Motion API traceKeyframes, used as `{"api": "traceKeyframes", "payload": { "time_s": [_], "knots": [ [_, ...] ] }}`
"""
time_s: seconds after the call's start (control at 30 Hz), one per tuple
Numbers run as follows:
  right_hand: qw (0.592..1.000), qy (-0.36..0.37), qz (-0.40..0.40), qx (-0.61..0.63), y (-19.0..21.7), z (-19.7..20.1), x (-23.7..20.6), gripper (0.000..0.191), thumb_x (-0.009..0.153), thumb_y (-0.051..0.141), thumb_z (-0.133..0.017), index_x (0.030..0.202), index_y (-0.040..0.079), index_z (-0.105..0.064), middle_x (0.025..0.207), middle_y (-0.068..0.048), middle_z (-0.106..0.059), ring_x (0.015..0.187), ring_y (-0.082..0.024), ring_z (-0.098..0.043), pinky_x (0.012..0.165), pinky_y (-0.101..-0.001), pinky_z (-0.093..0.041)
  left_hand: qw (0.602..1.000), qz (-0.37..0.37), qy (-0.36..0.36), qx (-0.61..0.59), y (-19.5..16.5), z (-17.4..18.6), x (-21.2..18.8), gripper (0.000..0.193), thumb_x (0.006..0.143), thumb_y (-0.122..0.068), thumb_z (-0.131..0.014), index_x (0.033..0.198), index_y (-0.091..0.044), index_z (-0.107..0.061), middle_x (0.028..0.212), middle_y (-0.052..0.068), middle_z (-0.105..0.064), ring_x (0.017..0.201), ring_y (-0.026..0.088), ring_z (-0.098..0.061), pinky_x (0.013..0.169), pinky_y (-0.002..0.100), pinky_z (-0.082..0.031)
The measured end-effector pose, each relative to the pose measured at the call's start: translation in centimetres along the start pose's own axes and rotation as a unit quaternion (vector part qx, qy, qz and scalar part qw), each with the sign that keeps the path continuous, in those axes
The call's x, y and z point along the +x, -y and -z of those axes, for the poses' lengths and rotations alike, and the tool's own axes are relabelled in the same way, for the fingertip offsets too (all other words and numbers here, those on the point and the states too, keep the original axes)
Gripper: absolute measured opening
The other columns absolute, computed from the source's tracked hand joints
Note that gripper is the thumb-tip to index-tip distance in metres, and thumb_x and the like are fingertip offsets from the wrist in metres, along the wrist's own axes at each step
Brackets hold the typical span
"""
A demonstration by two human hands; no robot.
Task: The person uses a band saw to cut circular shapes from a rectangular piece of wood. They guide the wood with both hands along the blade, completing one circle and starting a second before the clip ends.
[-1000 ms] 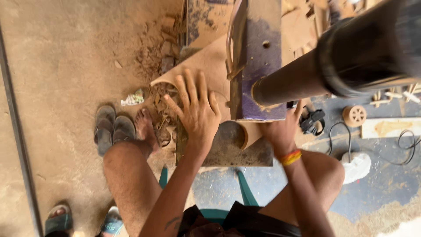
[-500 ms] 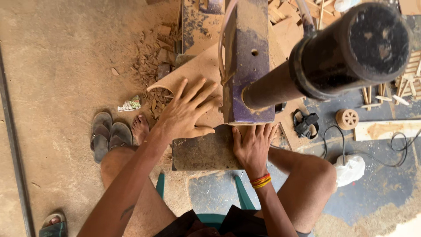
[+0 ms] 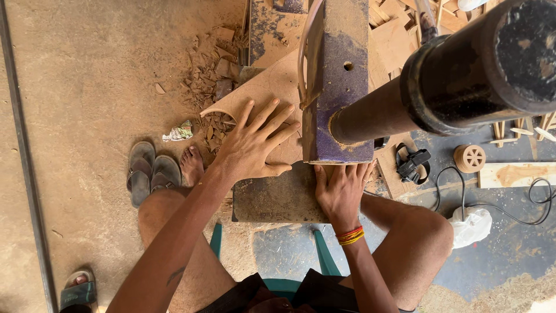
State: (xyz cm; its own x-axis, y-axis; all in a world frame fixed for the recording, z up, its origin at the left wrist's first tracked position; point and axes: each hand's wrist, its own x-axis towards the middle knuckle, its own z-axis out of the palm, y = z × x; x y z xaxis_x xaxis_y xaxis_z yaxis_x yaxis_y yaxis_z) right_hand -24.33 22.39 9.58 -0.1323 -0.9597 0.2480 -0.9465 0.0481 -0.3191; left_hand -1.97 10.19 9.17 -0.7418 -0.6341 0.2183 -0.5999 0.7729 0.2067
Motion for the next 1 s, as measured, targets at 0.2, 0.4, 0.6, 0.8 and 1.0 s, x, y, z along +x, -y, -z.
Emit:
{"api": "traceKeyframes", "payload": {
  "time_s": [0.2,0.4,0.6,0.8,1.0],
  "knots": [
    [1.000,0.009,0.000,0.009,-0.6,-0.5,0.0,0.056,0.101,0.043,-0.061,0.131,-0.004,-0.062,0.147,-0.033,-0.046,0.147,-0.053,-0.031,0.125,-0.0675,-0.009,1.000,0.010,-0.003,0.009,-0.2,-0.4,-0.2,0.096,0.075,-0.081,-0.066,0.152,-0.025,-0.050,0.168,0.010,-0.029,0.154,0.036,-0.021,0.122,0.069,-0.015],
    [0.999,0.029,0.000,0.015,-1.1,-0.4,0.2,0.053,0.102,0.043,-0.060,0.130,-0.002,-0.064,0.143,-0.031,-0.048,0.145,-0.053,-0.033,0.123,-0.0682,-0.012,1.000,0.020,-0.010,0.006,-0.4,-0.6,-0.3,0.097,0.075,-0.081,-0.066,0.152,-0.025,-0.049,0.168,0.009,-0.027,0.154,0.037,-0.021,0.121,0.069,-0.016],
    [0.999,0.026,0.028,0.004,-1.6,-0.4,0.3,0.051,0.102,0.044,-0.059,0.125,-0.001,-0.066,0.135,-0.031,-0.057,0.137,-0.053,-0.044,0.122,-0.0682,-0.018,0.999,0.035,-0.014,0.002,-1.1,-0.5,-0.6,0.097,0.077,-0.081,-0.065,0.154,-0.024,-0.049,0.169,0.009,-0.026,0.154,0.037,-0.021,0.122,0.069,-0.017],
    [0.998,0.040,0.040,0.030,-2.3,-0.9,1.1,0.036,0.099,0.033,-0.061,0.114,0.003,-0.074,0.110,-0.022,-0.071,0.108,-0.043,-0.060,0.107,-0.0590,-0.037,0.999,0.044,-0.021,0.015,-1.1,-0.3,-0.5,0.095,0.080,-0.082,-0.063,0.154,-0.023,-0.048,0.169,0.009,-0.026,0.155,0.036,-0.021,0.122,0.069,-0.016],
    [0.998,0.056,0.031,0.029,-2.8,-1.0,1.5,0.031,0.096,0.029,-0.066,0.107,0.001,-0.075,0.095,-0.020,-0.070,0.094,-0.038,-0.063,0.096,-0.0507,-0.046,0.998,0.055,-0.021,0.014,-1.3,-0.3,-0.6,0.098,0.080,-0.082,-0.061,0.156,-0.022,-0.048,0.169,0.010,-0.025,0.155,0.036,-0.020,0.123,0.068,-0.017]
  ]
}}
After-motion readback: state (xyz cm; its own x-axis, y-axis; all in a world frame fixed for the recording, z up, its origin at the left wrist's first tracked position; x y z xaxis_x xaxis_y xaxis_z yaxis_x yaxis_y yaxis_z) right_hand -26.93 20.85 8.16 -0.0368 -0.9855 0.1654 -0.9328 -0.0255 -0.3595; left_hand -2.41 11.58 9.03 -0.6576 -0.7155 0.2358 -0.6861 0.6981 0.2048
